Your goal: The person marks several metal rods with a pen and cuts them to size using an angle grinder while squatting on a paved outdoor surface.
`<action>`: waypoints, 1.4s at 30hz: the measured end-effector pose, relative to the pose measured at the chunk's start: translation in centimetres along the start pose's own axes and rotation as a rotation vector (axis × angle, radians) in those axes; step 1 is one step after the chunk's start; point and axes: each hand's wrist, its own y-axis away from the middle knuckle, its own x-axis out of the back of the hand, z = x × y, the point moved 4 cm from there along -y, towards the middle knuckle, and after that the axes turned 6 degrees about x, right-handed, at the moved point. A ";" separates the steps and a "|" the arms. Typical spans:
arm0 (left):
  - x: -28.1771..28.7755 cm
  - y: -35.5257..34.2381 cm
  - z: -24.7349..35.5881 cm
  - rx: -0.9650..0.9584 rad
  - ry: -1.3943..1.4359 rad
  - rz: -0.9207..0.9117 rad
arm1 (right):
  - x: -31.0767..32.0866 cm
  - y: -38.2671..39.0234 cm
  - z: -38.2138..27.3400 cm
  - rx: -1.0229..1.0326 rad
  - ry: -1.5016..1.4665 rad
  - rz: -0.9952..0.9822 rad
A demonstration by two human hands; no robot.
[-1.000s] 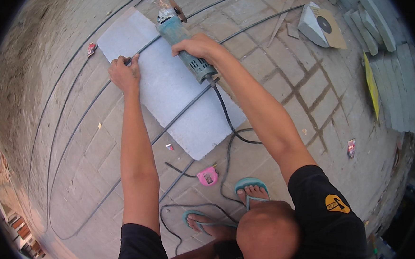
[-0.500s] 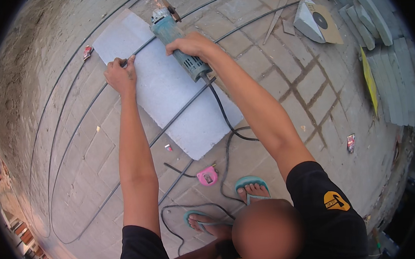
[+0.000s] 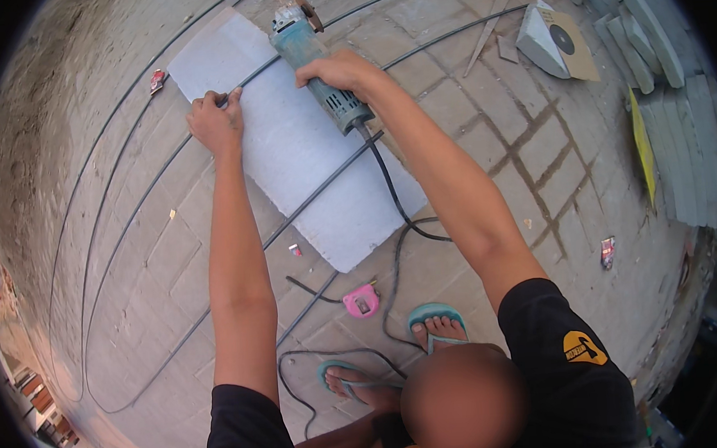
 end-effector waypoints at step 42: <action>-0.2 -0.1 -0.4 0.013 -0.007 0.011 | -0.2 0.9 -0.3 0.013 -0.010 -0.015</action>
